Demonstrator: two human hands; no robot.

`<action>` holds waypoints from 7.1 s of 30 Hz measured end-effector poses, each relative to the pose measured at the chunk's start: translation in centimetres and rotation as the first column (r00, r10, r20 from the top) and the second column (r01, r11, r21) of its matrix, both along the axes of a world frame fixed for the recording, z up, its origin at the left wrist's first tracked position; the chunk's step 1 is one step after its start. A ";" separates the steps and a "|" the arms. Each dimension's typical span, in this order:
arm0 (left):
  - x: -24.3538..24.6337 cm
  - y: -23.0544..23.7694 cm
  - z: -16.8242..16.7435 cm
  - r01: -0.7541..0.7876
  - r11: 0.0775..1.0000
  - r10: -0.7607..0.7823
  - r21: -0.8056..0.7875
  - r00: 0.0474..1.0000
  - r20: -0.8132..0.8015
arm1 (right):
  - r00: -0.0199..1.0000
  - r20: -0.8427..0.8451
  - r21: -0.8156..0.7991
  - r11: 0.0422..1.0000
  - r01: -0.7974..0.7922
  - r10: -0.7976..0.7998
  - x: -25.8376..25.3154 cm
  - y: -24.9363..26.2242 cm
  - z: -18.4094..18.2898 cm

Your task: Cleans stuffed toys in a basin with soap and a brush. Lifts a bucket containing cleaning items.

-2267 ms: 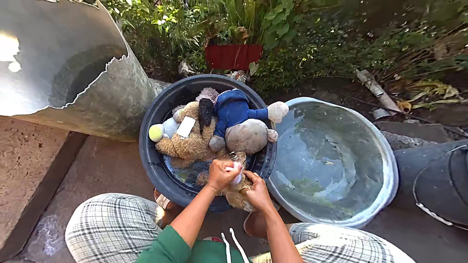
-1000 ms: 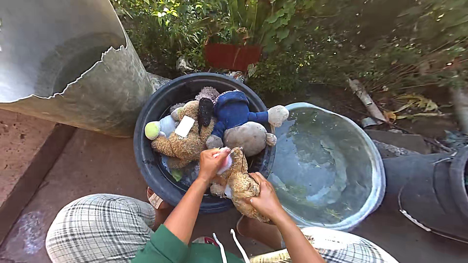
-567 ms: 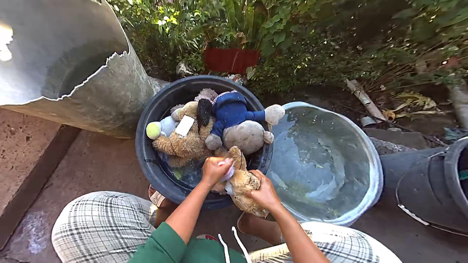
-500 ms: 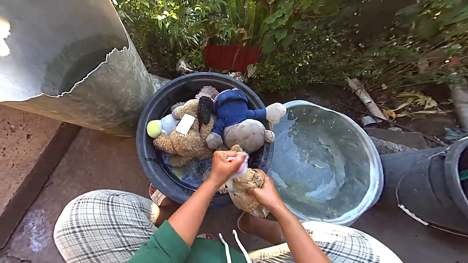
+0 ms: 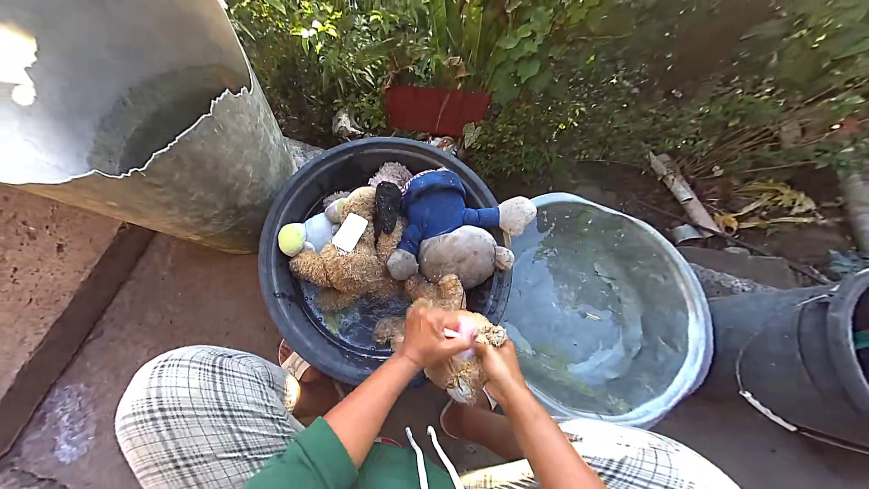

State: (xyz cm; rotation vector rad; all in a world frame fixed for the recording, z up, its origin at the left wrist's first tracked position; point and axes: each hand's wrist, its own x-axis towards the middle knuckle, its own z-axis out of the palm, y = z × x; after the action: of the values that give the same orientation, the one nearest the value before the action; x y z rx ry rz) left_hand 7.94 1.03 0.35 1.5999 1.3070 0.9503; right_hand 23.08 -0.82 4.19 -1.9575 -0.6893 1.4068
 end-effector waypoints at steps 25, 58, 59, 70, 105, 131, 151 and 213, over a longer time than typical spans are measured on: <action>-3.1 1.8 -5.0 0.100 0.854 -0.293 -0.511 0.904 -0.312 | 0.961 0.278 0.244 0.967 -0.069 -0.002 1.2 -0.9 -2.5; -3.2 4.8 -3.4 0.045 0.910 -0.158 -0.413 0.957 -0.244 | 0.994 0.029 0.366 0.926 0.087 -0.105 1.8 -1.6 -8.3; -2.5 5.0 -2.2 -0.001 0.962 -0.035 -0.274 0.991 -0.126 | 0.994 0.029 0.373 0.924 0.085 -0.103 1.8 -1.6 -8.5; -2.1 4.5 -1.9 -0.026 0.955 -0.027 -0.294 0.984 -0.175 | 0.992 0.078 0.349 0.935 0.062 -0.095 1.5 -1.4 -8.1; -7.1 2.6 -8.1 -0.224 0.762 -0.288 -0.608 0.724 -0.627 | 0.980 0.150 0.348 0.934 0.075 -0.135 0.6 -1.0 -8.6; 0.2 5.8 -2.0 -0.111 0.965 0.092 -0.236 0.991 -0.093 | 0.971 0.204 0.333 0.942 0.050 -0.124 0.5 -1.1 -8.6; -2.7 2.5 -3.6 0.023 0.884 -0.161 -0.467 0.953 -0.258 | 0.953 0.279 0.268 0.963 0.036 -0.114 0.2 -0.4 -8.4; -3.5 0.3 -7.3 0.039 0.835 -0.273 -0.549 0.895 -0.352 | 0.817 0.559 0.137 0.987 0.079 -0.143 -2.4 0.6 -8.0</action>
State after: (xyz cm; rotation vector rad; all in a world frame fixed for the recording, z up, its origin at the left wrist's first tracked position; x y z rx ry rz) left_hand 4.46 1.31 -6.93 1.4706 1.5245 0.0967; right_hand 20.66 -0.25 -3.79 -2.3018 -0.8715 0.6794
